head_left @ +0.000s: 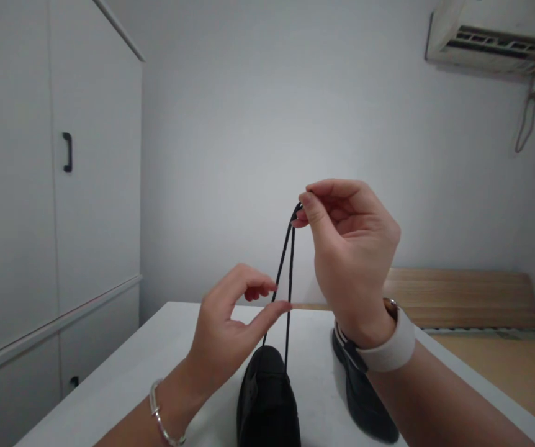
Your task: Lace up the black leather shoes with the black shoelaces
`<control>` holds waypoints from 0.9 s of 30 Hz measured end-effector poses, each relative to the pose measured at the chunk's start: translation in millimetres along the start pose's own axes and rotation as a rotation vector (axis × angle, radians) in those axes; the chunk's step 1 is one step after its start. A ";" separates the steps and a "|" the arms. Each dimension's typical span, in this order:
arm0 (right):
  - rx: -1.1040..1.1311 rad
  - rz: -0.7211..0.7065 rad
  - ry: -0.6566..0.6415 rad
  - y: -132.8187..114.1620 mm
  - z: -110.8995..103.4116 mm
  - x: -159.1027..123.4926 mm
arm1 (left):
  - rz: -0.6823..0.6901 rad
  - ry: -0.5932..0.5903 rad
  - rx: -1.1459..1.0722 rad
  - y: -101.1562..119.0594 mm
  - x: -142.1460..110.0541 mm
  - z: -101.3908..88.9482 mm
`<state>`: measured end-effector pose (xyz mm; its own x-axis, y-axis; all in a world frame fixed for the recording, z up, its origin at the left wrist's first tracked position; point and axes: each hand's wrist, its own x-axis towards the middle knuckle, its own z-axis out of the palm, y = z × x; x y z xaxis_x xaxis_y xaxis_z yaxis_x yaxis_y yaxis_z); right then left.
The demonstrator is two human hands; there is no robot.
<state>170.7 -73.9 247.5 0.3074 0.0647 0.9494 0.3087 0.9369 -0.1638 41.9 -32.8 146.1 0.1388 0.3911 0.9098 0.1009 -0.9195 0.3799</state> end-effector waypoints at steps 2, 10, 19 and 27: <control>-0.024 0.004 -0.001 -2.9 -0.6 -4.1 | 0.169 0.044 0.149 29.7 17.6 0.0; 0.032 0.090 -0.082 -17.3 -7.5 -19.0 | 0.156 0.097 0.227 45.2 43.0 13.2; 0.140 0.226 -0.048 -12.5 -21.7 -18.4 | 0.102 0.024 0.104 46.5 43.1 12.0; 0.249 0.509 0.233 38.7 -81.2 -18.6 | -0.418 0.262 -0.563 -5.5 40.6 -20.3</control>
<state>250.0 -66.8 201.7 0.5581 0.4751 0.6803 -0.1395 0.8619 -0.4875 27.0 -12.7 184.4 -0.0465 0.7551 0.6540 -0.4359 -0.6044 0.6669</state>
